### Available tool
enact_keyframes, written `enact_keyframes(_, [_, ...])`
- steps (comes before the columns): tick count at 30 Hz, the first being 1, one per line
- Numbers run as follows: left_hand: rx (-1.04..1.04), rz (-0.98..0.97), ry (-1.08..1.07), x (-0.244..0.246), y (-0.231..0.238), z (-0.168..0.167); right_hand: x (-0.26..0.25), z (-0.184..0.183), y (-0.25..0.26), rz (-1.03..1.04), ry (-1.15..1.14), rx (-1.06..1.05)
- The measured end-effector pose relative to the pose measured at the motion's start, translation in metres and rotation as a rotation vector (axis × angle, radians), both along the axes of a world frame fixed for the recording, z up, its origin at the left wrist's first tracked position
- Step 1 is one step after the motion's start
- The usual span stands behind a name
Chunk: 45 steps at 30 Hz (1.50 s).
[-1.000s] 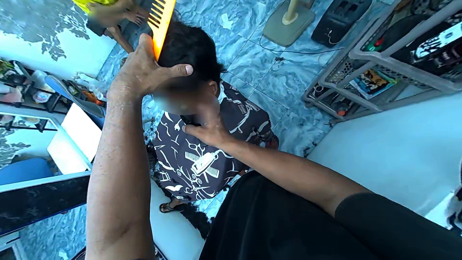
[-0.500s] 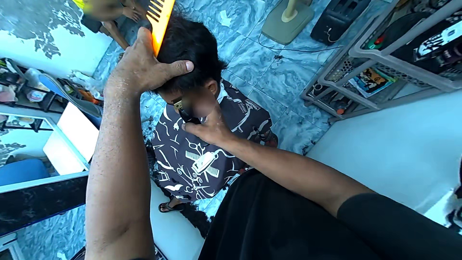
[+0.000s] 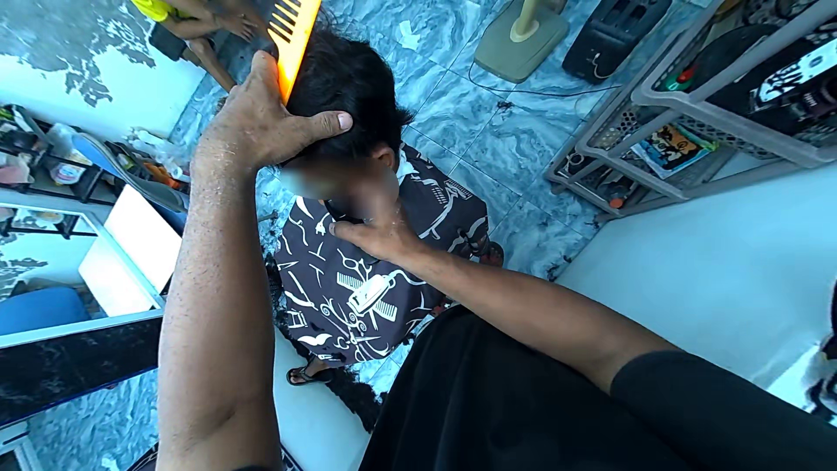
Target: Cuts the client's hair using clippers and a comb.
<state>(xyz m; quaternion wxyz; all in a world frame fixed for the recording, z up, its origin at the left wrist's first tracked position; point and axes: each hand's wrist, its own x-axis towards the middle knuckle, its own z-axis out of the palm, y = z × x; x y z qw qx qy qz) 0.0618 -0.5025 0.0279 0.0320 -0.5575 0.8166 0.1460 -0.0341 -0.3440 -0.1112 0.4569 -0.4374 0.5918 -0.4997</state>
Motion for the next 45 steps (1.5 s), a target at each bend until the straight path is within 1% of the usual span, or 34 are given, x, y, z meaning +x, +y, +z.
enact_keyframes(7, [0.003, -0.005, 0.010, -0.0004, 0.0016, 0.0004, -0.0003, 0.0006, -0.0008, 0.018, -0.007, 0.026])
enact_keyframes(15, [0.007, 0.006, 0.015, 0.0007, -0.0004, -0.0007, -0.0025, -0.0014, 0.0037, 0.040, -0.007, 0.001])
enact_keyframes(20, [0.012, 0.000, 0.037, 0.0005, -0.0012, -0.0018, -0.0021, -0.0035, 0.0045, 0.011, -0.024, -0.028])
enact_keyframes(37, [0.002, 0.008, 0.011, -0.0002, 0.0019, -0.0012, -0.0046, 0.0007, 0.0034, 0.020, -0.033, 0.018])
enact_keyframes(45, [0.002, 0.015, 0.002, -0.0012, 0.0054, 0.0002, -0.0028, -0.0006, 0.0036, 0.005, -0.030, 0.004])
